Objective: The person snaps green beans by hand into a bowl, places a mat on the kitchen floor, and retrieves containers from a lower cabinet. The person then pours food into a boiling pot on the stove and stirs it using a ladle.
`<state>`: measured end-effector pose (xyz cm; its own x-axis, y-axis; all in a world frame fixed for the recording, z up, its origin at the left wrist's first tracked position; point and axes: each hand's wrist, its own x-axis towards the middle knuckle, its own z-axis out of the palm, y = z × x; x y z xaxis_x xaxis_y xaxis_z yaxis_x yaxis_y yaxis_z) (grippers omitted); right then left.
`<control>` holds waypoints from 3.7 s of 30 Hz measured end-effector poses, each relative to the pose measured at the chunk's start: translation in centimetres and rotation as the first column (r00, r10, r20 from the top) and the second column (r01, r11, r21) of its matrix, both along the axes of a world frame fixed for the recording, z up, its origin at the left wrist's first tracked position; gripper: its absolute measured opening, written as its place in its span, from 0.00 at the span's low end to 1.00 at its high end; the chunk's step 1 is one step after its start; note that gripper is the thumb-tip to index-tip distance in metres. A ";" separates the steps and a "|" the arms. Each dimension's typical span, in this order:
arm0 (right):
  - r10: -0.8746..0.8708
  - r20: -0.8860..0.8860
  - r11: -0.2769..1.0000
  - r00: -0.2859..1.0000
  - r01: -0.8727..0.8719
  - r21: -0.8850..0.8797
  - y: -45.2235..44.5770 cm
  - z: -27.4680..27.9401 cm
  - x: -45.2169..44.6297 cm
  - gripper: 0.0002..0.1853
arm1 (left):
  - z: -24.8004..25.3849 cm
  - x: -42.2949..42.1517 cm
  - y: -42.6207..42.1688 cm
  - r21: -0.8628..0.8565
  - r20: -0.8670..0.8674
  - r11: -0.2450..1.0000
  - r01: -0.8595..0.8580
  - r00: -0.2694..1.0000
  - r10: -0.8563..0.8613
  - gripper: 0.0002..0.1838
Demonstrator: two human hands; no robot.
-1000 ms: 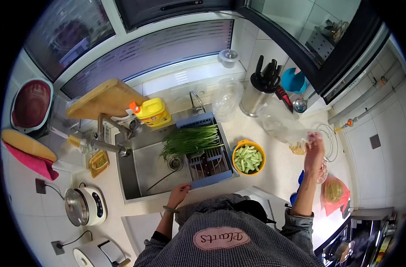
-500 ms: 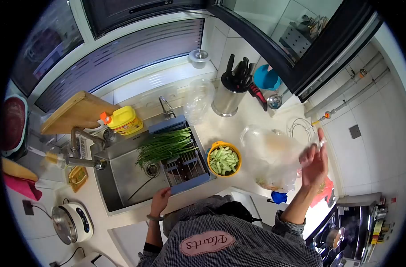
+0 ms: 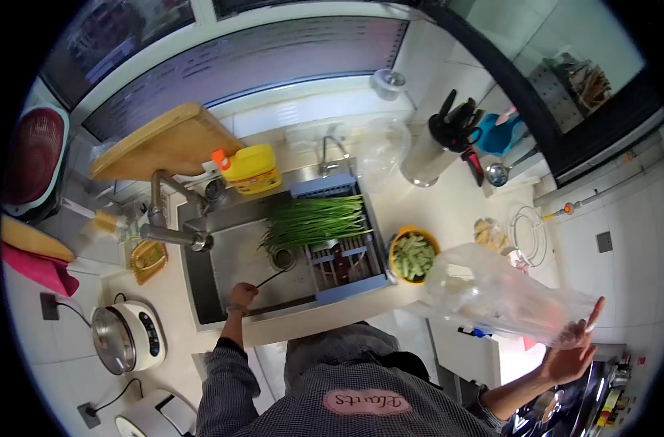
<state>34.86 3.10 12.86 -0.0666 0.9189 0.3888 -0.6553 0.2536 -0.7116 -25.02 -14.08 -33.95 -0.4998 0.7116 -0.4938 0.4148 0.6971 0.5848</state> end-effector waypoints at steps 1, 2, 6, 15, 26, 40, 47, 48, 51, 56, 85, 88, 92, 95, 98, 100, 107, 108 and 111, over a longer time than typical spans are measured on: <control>-0.050 -0.006 0.998 0.999 0.049 -0.030 -0.9 0.1 -0.8 0.46 | -0.3 -0.8 -0.4 -0.159 -0.042 0.987 0.013 0.999 -0.020 0.17; -0.099 -0.009 0.993 0.995 0.098 -0.058 -1.7 -0.1 -1.7 0.45 | -0.7 -1.6 -0.6 -0.311 -0.079 0.950 0.020 0.996 -0.047 0.18; -0.263 0.198 0.941 0.944 0.296 -0.166 -4.7 -2.3 -5.1 0.39 | -4.4 -4.5 -1.7 -0.555 -0.081 0.806 0.203 0.952 -0.296 0.31; -0.275 0.367 0.805 0.889 0.421 -0.418 -9.9 -9.1 -6.5 0.32 | -15.2 -4.8 -2.4 -0.243 -0.288 0.810 0.533 0.758 -0.585 0.14; -0.398 0.455 0.602 0.797 0.601 -0.526 -11.2 -12.2 -7.5 0.28 | -15.2 -7.0 7.8 0.346 -0.391 0.904 0.251 0.915 -0.104 0.08; -0.322 0.349 0.657 0.880 0.473 -0.587 -10.2 -14.6 -8.7 0.27 | -12.7 5.7 6.8 0.306 -0.174 0.737 0.603 0.796 -0.580 0.36; -0.153 0.241 0.793 0.958 0.264 -0.549 -10.6 -15.8 -6.7 0.26 | -5.9 5.0 13.4 0.067 -0.147 0.599 0.798 0.602 -0.785 0.28; -0.155 0.245 0.793 0.957 0.268 -0.547 -10.5 -15.6 -7.2 0.26 | -5.0 4.6 15.2 -0.219 -0.059 0.688 0.692 0.694 -0.717 0.26; -0.166 0.197 0.759 0.966 0.253 -0.600 -10.2 -15.3 -8.1 0.26 | -12.5 4.7 16.5 -0.359 0.226 0.654 0.666 0.742 -0.631 0.24; -0.071 0.063 0.789 0.995 0.095 -0.607 -10.4 -16.8 -4.9 0.26 | -11.3 6.4 7.9 0.302 -0.266 0.337 0.892 0.419 -0.869 0.24; -0.307 0.315 0.682 0.898 0.438 -0.585 -11.4 -14.7 -8.4 0.27 | -6.6 1.0 3.5 0.144 -0.304 0.670 0.728 0.677 -0.670 0.24; -0.319 0.386 0.648 0.866 0.496 -0.578 -11.3 -15.0 -8.8 0.27 | -8.7 2.6 3.8 -0.039 -0.166 0.896 0.443 0.881 -0.443 0.25; -0.342 0.364 0.635 0.866 0.499 -0.590 -11.5 -15.1 -9.0 0.27 | -13.1 5.3 3.9 0.071 -0.117 0.804 0.590 0.806 -0.580 0.22; -0.354 0.348 0.623 0.868 0.497 -0.605 -11.3 -14.6 -9.9 0.27 | -19.7 5.7 3.8 0.347 0.010 0.600 0.721 0.637 -0.771 0.16; -0.363 0.364 0.629 0.858 0.514 -0.583 -11.8 -14.1 -10.4 0.26 | -15.7 6.1 4.8 0.191 -0.011 0.442 0.876 0.452 -0.892 0.14; -0.377 0.337 0.628 0.863 0.506 -0.591 -11.8 -14.0 -10.5 0.26 | -12.6 5.2 5.7 0.142 0.284 0.508 0.850 0.456 -0.843 0.16; -0.353 0.283 0.643 0.892 0.450 -0.619 -11.8 -12.6 -12.2 0.24 | 2.2 3.4 3.7 -0.025 0.471 0.724 0.689 0.647 -0.599 0.27; -0.308 0.284 0.668 0.908 0.419 -0.615 -11.8 -12.2 -12.4 0.24 | 3.1 3.1 3.0 0.117 0.408 0.705 0.700 0.613 -0.677 0.28; -0.246 0.263 0.755 0.933 0.355 -0.552 -11.8 -10.6 -13.1 0.28 | 5.1 2.9 1.2 0.251 0.283 0.696 0.673 0.636 -0.717 0.28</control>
<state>21.80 -8.66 2.23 0.2396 0.9463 -0.2168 -0.4770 -0.0797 -0.8753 -22.12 -12.84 -28.88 0.3471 0.8384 -0.4203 0.5124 0.2058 0.8337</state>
